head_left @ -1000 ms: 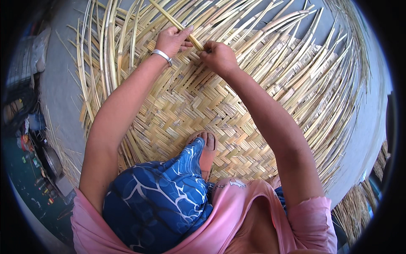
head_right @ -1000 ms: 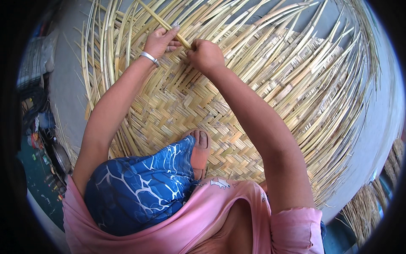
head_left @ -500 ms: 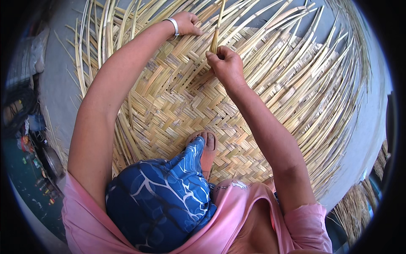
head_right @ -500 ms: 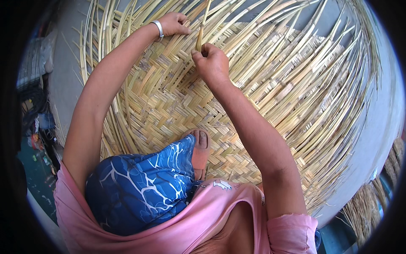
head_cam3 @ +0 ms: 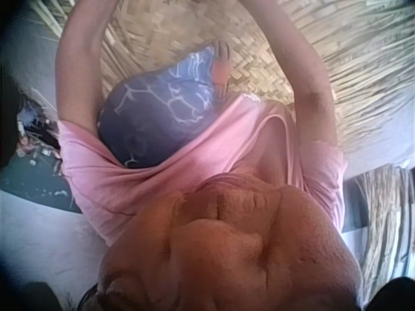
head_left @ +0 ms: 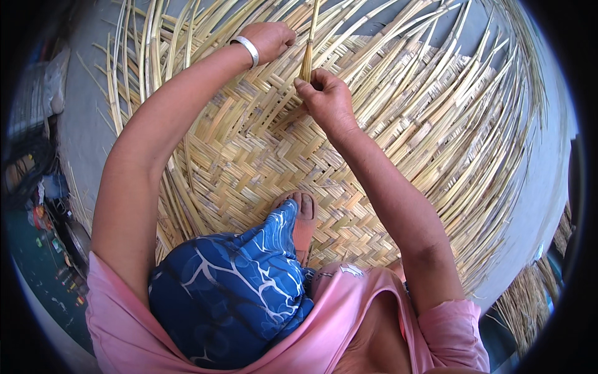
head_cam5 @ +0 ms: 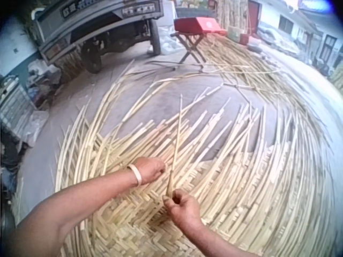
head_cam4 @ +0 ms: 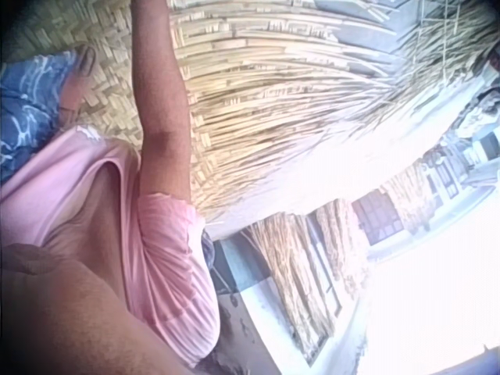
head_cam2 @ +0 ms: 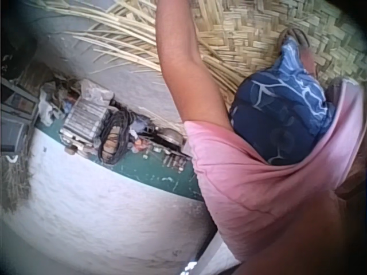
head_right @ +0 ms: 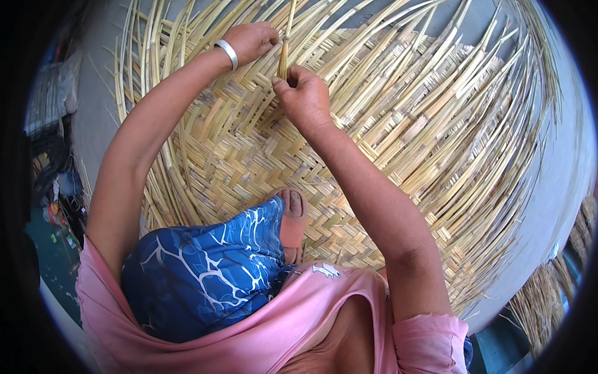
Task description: The person weaves a large flat mat by hand, interlacing long dried palm strips in an over-and-under pattern. They repeatedly pick up new strips, thread them through the existing weave, and press the mat flat to tighten the structure.
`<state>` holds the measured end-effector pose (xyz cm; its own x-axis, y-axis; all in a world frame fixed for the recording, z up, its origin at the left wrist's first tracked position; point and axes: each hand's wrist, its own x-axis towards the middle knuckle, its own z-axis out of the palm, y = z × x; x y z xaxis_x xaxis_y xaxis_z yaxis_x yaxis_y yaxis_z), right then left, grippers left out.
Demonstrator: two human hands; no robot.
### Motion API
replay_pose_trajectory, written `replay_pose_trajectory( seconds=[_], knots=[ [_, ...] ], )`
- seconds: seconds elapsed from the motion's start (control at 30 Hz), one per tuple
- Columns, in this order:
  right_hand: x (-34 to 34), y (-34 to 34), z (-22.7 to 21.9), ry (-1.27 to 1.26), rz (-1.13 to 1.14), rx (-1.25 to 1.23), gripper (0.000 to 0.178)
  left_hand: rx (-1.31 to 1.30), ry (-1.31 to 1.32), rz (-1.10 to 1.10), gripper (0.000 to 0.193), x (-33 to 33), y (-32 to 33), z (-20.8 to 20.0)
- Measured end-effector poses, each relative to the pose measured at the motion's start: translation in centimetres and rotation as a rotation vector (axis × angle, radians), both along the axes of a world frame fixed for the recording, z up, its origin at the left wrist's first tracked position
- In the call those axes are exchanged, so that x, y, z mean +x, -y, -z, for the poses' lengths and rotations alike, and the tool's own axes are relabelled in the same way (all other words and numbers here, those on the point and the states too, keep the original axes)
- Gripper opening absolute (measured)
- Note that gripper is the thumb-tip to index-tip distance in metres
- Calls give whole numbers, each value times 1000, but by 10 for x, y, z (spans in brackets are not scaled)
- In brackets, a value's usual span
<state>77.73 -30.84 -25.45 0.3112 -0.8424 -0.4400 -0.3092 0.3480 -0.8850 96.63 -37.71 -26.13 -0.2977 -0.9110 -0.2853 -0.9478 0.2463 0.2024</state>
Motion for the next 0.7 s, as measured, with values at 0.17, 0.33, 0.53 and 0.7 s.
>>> replay_pose_trajectory(
  seconds=[0.17,0.33,0.53,0.7],
  knots=[
    [-1,-4,-3,36,-10,2,23,347,-396,-238,16,6,16,7],
    [-5,-5,-1,78,31,7,22,493,-519,-393,25,-12,18,-18],
    [-7,-11,-17,57,-8,20,20,316,-323,-179,28,-12,18,2],
    [-3,-8,-16,84,66,60,19,555,-565,-310,21,-14,13,-11]
  ],
)
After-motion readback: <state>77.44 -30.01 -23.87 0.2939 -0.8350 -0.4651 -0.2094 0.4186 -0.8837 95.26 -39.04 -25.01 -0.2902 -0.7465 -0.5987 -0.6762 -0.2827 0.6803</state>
